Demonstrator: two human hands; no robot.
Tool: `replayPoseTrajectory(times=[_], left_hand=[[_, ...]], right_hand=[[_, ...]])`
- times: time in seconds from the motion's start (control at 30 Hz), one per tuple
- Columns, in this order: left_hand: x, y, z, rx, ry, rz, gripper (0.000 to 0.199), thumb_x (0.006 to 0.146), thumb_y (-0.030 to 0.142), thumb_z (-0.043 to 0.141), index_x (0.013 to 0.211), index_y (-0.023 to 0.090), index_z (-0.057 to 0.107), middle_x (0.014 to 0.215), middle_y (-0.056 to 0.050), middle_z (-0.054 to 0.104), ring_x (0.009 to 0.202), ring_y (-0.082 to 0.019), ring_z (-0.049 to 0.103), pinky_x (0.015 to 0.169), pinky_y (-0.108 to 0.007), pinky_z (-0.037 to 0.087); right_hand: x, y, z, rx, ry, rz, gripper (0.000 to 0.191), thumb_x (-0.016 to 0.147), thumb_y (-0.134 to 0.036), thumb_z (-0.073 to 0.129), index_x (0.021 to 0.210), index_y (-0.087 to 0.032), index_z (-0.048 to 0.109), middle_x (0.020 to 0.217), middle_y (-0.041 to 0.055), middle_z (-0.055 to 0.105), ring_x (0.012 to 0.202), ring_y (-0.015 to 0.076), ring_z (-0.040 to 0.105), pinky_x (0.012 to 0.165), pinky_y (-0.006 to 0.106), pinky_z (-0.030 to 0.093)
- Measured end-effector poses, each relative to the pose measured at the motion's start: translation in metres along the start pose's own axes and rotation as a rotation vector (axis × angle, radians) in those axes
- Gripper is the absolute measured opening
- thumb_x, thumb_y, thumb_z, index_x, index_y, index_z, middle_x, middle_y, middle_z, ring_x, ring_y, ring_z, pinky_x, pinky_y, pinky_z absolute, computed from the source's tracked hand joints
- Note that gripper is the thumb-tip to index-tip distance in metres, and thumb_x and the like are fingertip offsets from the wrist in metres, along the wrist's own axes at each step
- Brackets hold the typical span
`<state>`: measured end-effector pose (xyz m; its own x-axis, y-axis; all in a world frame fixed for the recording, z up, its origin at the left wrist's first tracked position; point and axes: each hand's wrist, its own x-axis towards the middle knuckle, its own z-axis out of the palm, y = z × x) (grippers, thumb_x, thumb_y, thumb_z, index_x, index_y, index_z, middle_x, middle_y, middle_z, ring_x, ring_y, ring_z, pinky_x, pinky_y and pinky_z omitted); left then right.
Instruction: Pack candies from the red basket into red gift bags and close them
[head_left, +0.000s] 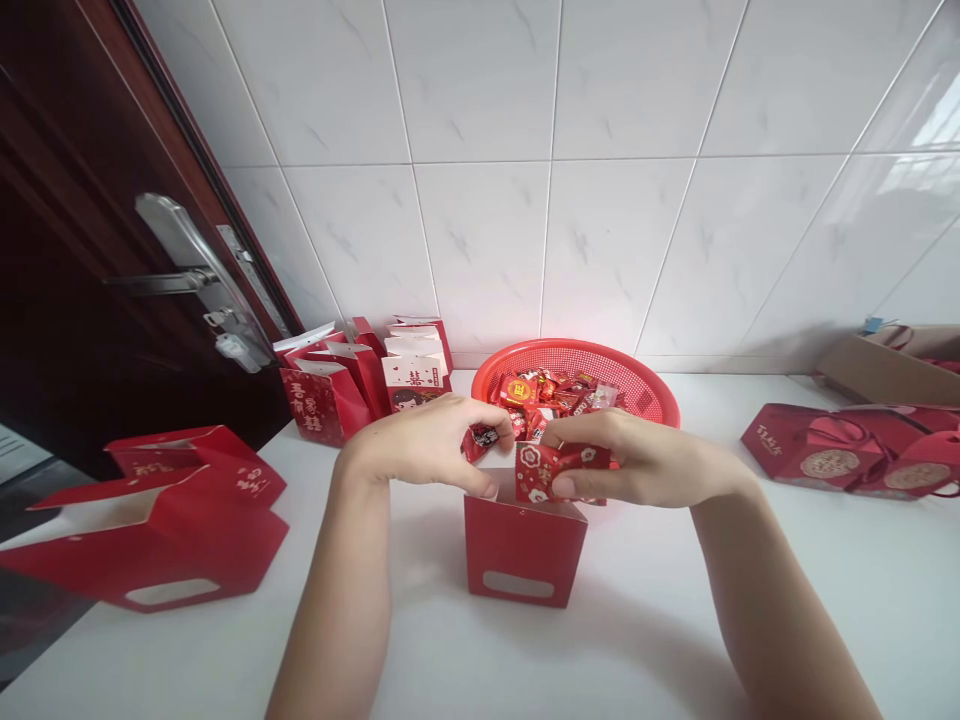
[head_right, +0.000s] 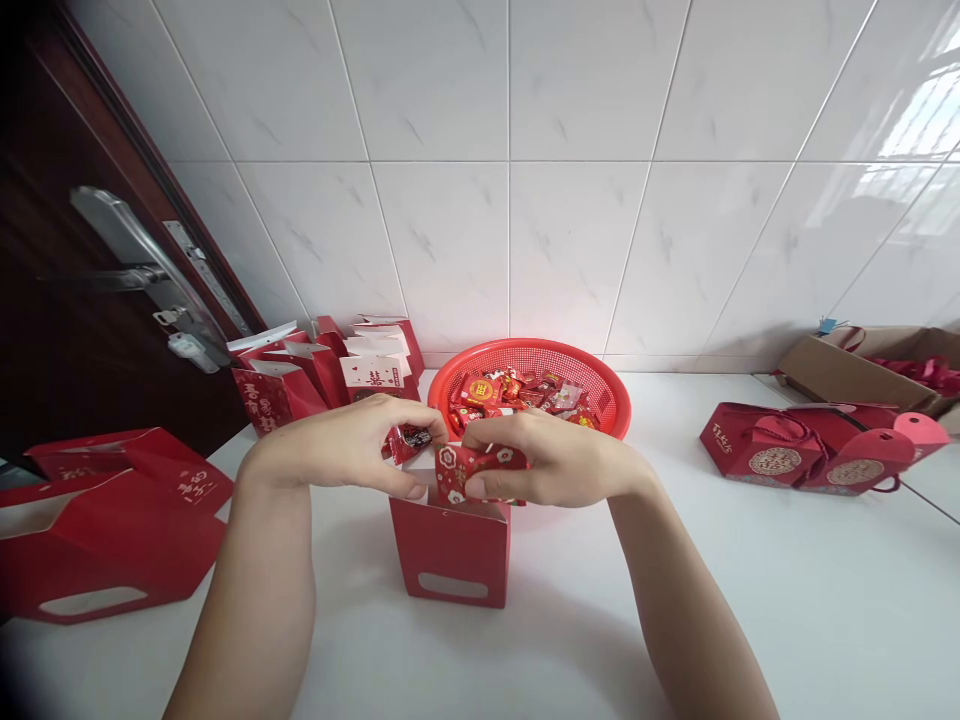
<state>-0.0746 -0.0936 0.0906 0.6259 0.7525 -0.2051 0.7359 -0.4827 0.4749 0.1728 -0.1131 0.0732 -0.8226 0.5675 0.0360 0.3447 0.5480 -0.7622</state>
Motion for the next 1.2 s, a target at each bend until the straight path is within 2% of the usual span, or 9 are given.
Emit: replayPoseTrajectory(times=[0.17, 0.3, 0.5, 0.57, 0.67, 0.77, 0.83, 1.03, 1.2], left_hand=[[0.001, -0.001, -0.001, -0.010, 0.000, -0.001, 0.035, 0.069, 0.040, 0.076, 0.098, 0.022, 0.068, 0.092, 0.001, 0.066, 0.081, -0.018, 0.058, 0.064, -0.026, 0.040], [0.001, -0.003, -0.002, -0.019, -0.014, 0.004, 0.033, 0.069, 0.040, 0.076, 0.096, 0.023, 0.068, 0.088, 0.002, 0.065, 0.078, -0.017, 0.057, 0.063, -0.026, 0.039], [0.001, -0.005, -0.002, -0.021, -0.003, -0.025, 0.035, 0.067, 0.044, 0.077, 0.093, 0.023, 0.067, 0.084, 0.002, 0.062, 0.075, -0.016, 0.055, 0.060, -0.025, 0.037], [0.002, -0.006, -0.001, -0.024, 0.001, -0.019, 0.035, 0.067, 0.044, 0.077, 0.092, 0.023, 0.067, 0.084, 0.002, 0.062, 0.074, -0.016, 0.055, 0.060, -0.025, 0.036], [0.002, -0.008, -0.001, -0.028, 0.006, -0.008, 0.036, 0.068, 0.045, 0.078, 0.093, 0.023, 0.066, 0.085, 0.002, 0.062, 0.077, -0.016, 0.056, 0.061, -0.025, 0.037], [0.001, -0.011, -0.002, -0.035, 0.004, -0.029, 0.037, 0.068, 0.047, 0.078, 0.094, 0.023, 0.066, 0.090, 0.001, 0.064, 0.080, -0.017, 0.057, 0.063, -0.026, 0.039], [0.001, -0.012, -0.002, -0.042, 0.002, -0.051, 0.037, 0.069, 0.046, 0.077, 0.095, 0.023, 0.066, 0.095, 0.000, 0.065, 0.080, -0.017, 0.057, 0.063, -0.026, 0.039], [0.000, -0.011, -0.003, -0.037, 0.003, -0.073, 0.039, 0.068, 0.049, 0.077, 0.095, 0.024, 0.066, 0.095, 0.000, 0.064, 0.077, -0.017, 0.056, 0.061, -0.026, 0.039], [-0.001, -0.008, -0.003, -0.037, 0.016, -0.085, 0.034, 0.068, 0.045, 0.076, 0.092, 0.023, 0.065, 0.096, 0.000, 0.065, 0.077, -0.016, 0.056, 0.062, -0.025, 0.039]], right_hand=[[0.008, 0.003, 0.007, -0.070, 0.193, 0.046, 0.021, 0.093, -0.028, 0.059, 0.077, -0.020, 0.048, 0.069, -0.0039, 0.049, 0.060, 0.0102, 0.042, 0.052, 0.025, 0.030], [0.010, -0.001, 0.014, -0.124, 0.257, 0.119, 0.015, 0.091, -0.025, 0.057, 0.078, -0.020, 0.053, 0.068, -0.0038, 0.051, 0.060, 0.0105, 0.043, 0.052, 0.026, 0.030], [0.009, -0.011, 0.023, -0.224, 0.171, 0.180, 0.014, 0.089, -0.020, 0.055, 0.076, -0.019, 0.060, 0.067, -0.0010, 0.057, 0.056, 0.0111, 0.044, 0.050, 0.028, 0.027], [0.009, -0.013, 0.025, -0.239, 0.149, 0.199, 0.010, 0.090, -0.018, 0.053, 0.088, -0.020, 0.062, 0.069, -0.0008, 0.061, 0.058, 0.0125, 0.048, 0.052, 0.027, 0.030], [0.012, -0.013, 0.029, -0.231, 0.201, 0.277, 0.012, 0.091, -0.020, 0.052, 0.102, -0.021, 0.058, 0.070, -0.0021, 0.062, 0.059, 0.0137, 0.051, 0.052, 0.026, 0.032], [0.016, -0.009, 0.031, -0.235, 0.225, 0.256, 0.003, 0.092, -0.022, 0.055, 0.089, -0.021, 0.057, 0.075, -0.0005, 0.065, 0.062, 0.0133, 0.053, 0.055, 0.026, 0.035], [0.019, -0.007, 0.032, -0.232, 0.200, 0.208, 0.009, 0.090, -0.019, 0.057, 0.081, -0.020, 0.059, 0.074, -0.0004, 0.065, 0.063, 0.0125, 0.053, 0.058, 0.026, 0.036], [0.019, -0.007, 0.031, -0.195, 0.162, 0.213, 0.017, 0.087, -0.014, 0.055, 0.083, -0.019, 0.071, 0.075, 0.0010, 0.068, 0.066, 0.0134, 0.054, 0.060, 0.027, 0.036], [0.023, -0.007, 0.031, -0.143, 0.123, 0.220, 0.025, 0.091, -0.014, 0.050, 0.076, -0.019, 0.070, 0.062, -0.0026, 0.058, 0.055, 0.0107, 0.040, 0.055, 0.027, 0.030]])
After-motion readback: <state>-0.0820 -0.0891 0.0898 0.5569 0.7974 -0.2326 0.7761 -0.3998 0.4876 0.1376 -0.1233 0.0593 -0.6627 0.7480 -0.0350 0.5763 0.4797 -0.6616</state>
